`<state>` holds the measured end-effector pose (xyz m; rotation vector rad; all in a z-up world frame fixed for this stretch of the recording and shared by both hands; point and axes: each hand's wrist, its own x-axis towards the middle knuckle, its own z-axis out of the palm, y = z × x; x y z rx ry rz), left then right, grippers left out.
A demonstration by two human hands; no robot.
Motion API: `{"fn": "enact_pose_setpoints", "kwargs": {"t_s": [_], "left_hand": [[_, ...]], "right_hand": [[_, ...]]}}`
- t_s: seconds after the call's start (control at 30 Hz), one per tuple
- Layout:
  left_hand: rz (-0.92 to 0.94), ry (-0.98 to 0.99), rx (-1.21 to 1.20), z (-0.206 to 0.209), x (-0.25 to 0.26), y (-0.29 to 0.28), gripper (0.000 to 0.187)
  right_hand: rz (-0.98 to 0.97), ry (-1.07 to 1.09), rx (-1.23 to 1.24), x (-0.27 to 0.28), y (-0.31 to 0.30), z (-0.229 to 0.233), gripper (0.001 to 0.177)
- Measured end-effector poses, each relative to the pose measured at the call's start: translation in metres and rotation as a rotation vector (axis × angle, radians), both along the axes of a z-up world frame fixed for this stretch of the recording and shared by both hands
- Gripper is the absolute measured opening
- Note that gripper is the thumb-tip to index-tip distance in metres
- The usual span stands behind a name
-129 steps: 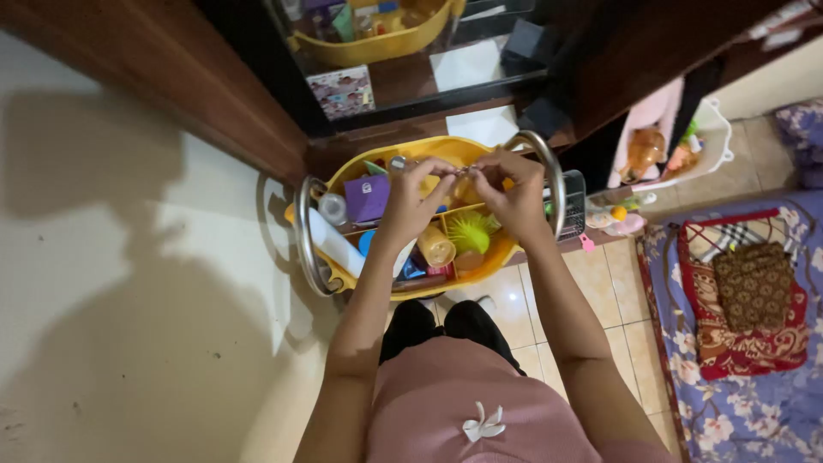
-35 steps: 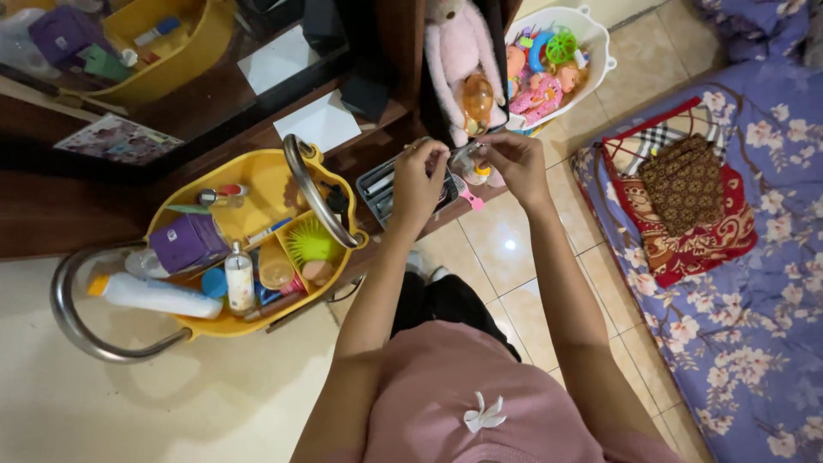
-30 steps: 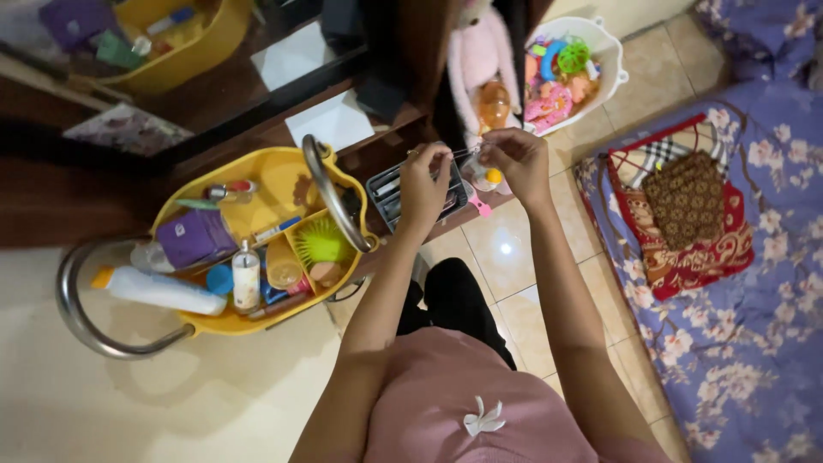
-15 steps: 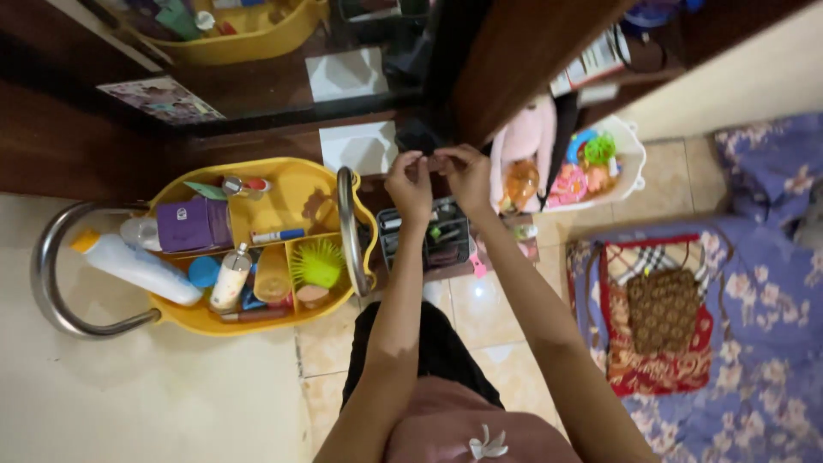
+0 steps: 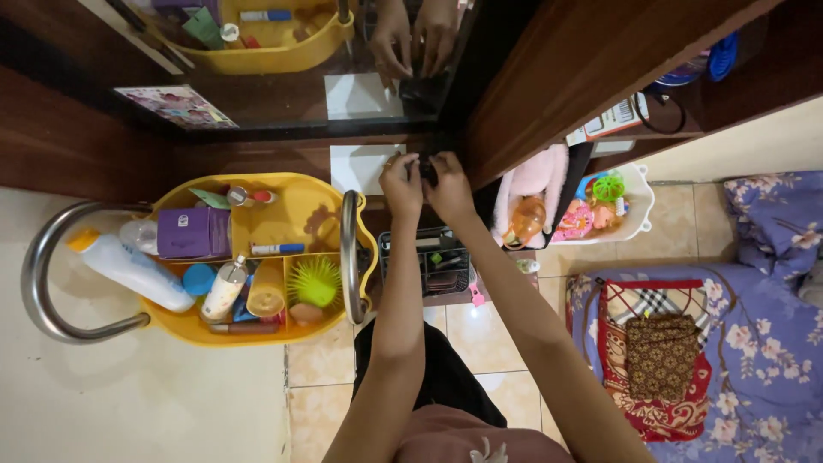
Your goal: Organizing and inspecting various small bottles, toiletries, and toys inside a yellow tiered storage cart.
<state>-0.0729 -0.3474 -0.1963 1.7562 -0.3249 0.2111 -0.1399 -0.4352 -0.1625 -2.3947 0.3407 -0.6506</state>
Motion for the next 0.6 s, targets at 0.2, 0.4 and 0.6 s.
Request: {"fn": "enact_pose_setpoints", "kwargs": {"t_s": [0.2,0.4,0.6], "left_hand": [[-0.032,-0.031,0.086,-0.022,0.008,-0.003,0.011],[-0.057,-0.018,0.112,-0.009,-0.001,0.002,0.013],[-0.038,-0.022,0.159,-0.009,-0.010,0.006,0.015]], "right_hand": [[0.021,0.080,-0.130,-0.004,-0.001,-0.014,0.060],[0.011,0.146,-0.124,-0.008,0.002,0.000,0.054],[0.056,0.194,-0.285,-0.011,-0.014,-0.033,0.046]]}}
